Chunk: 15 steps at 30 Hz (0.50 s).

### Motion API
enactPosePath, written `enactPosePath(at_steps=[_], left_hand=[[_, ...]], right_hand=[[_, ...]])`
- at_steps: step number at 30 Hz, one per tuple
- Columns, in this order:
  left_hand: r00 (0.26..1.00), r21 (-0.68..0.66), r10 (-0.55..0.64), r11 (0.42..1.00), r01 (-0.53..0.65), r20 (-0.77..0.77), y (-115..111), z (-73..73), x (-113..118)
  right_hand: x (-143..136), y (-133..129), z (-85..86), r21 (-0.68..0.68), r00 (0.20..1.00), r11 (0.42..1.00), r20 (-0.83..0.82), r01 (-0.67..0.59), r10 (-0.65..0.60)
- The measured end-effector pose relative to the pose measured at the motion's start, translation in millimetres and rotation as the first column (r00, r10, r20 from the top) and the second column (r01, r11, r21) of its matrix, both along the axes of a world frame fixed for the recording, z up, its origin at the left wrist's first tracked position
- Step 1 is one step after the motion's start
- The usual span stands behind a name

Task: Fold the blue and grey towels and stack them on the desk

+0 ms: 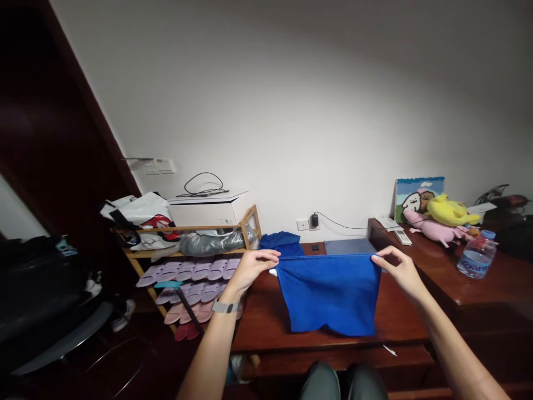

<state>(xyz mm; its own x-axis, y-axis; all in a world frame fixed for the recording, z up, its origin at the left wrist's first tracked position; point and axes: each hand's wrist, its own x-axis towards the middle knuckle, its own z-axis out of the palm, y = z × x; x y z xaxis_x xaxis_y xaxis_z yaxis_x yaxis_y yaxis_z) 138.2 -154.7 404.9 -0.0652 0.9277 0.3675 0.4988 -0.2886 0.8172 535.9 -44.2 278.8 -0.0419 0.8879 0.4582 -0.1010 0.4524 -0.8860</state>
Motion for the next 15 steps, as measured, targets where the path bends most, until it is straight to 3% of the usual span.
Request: enactPosePath(at_steps=[6, 12, 15], left_hand=[[0.999, 0.021, -0.04, 0.999, 0.04, -0.002, -3, -2.1, -1], [0.962, -0.059, -0.138, 0.99, 0.128, -0.235, -19, 0.7, 3], [0.93, -0.144, -0.199, 0.976, 0.161, -0.309, -28, 1.8, 16]], right_hand=[[3, -6, -2.3, 0.059, 0.999, 0.998, 0.034, 0.023, -0.025], [12, -11, -10.9, 0.08, 0.996, 0.996, 0.069, 0.043, -0.049], [18, -14, -10.5, -0.008, 0.995, 0.997, 0.055, 0.081, -0.08]])
